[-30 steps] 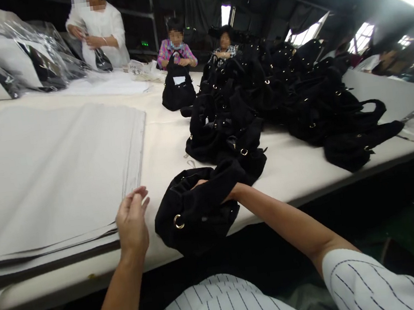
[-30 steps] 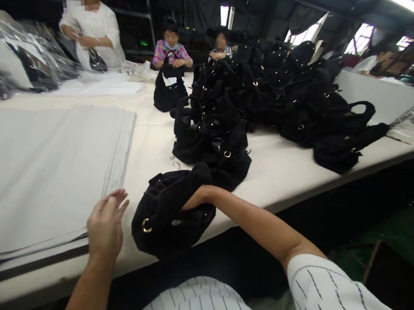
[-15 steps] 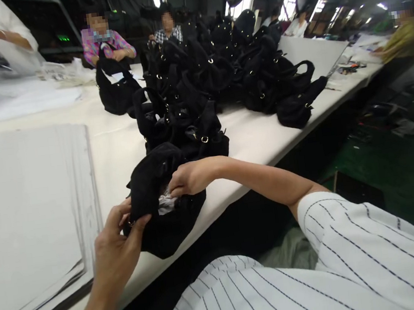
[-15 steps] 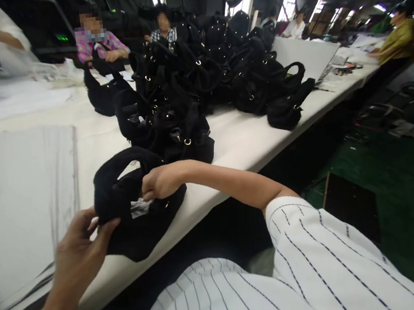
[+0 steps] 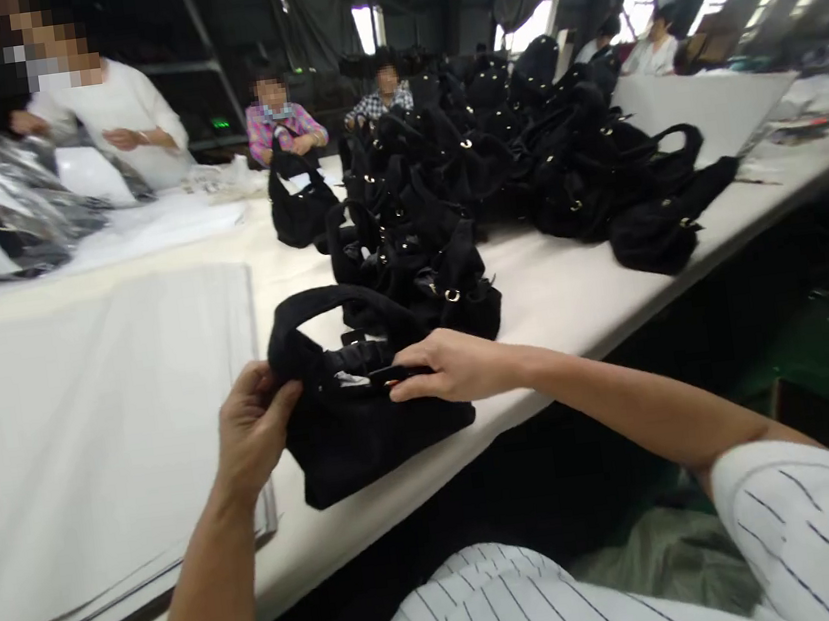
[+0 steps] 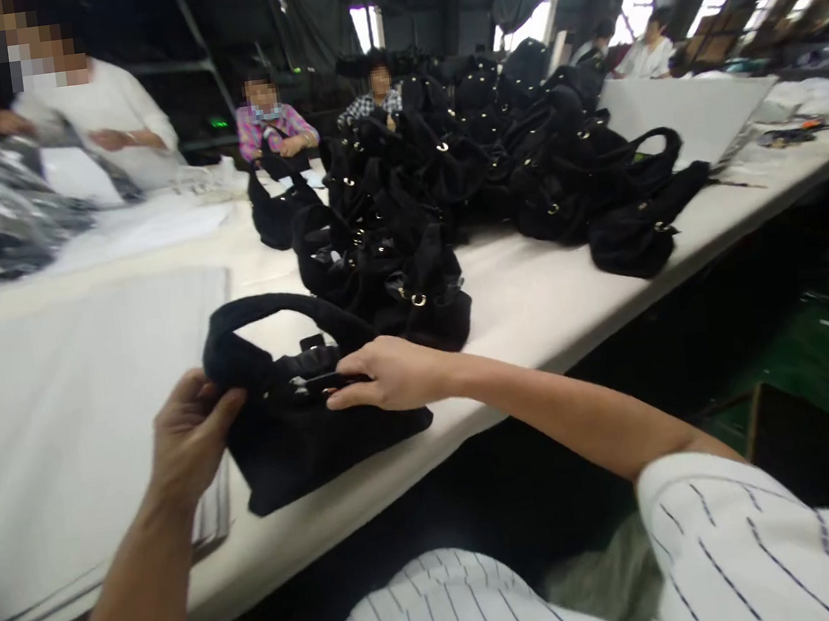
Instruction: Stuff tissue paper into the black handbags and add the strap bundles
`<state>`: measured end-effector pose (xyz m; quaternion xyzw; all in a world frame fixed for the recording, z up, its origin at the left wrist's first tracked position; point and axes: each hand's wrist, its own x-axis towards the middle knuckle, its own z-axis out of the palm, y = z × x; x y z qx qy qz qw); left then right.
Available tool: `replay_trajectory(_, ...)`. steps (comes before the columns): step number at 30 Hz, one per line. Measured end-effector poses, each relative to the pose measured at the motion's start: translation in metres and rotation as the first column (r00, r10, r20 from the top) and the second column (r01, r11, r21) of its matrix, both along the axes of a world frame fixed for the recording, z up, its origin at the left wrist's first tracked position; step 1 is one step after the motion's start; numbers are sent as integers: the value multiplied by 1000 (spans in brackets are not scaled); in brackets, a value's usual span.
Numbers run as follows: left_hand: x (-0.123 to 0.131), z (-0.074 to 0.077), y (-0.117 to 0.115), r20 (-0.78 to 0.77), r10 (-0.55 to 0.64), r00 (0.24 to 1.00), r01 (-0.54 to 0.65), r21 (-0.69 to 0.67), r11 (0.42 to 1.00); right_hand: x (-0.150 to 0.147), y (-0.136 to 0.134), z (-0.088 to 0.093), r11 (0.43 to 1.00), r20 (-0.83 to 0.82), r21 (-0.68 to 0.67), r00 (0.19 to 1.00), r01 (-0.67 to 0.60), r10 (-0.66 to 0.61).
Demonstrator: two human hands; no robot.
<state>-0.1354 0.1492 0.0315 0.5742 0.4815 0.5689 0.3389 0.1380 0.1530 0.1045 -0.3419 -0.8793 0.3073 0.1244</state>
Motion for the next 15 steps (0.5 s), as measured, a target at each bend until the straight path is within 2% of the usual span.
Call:
replay_trajectory(1,3,2,5,-29,26,999,-25,44,999,-6,-6,-6,986,-10,133,995,99,-99)
replay_trajectory(3,7,6,17,-98,105,990,-94,110,990,-18,-14,-25,894,-35,352,959,276,-282)
replay_trajectory(5,5,5,26,-170,193,966,-171,137,976,-30,-15,-50,808,-51,465,922,362,-383)
replay_trajectory(7,-1,0,25,-212,280,936,-255,136,957,-39,-10,-74,777,-78,519,924,358,-374)
replay_trajectory(9,-13,-7,9,-227,360,905,-338,130,932,-44,-8,-85,774,-181,527,936,351,-302)
replay_trajectory(10,-20,-11,-4,-228,402,887,-381,130,915,-44,-10,-84,776,-268,517,929,362,-255)
replay_trajectory(12,-38,-19,-34,-232,498,836,-476,148,867,-43,-22,-67,798,-476,450,864,401,-165)
replay_trajectory(14,-58,-28,-64,-235,629,741,-602,182,777,-43,-42,-35,883,-628,305,772,358,-96)
replay_trajectory(15,-68,-32,-76,-217,695,685,-669,189,719,-44,-54,-16,948,-658,200,751,248,-58)
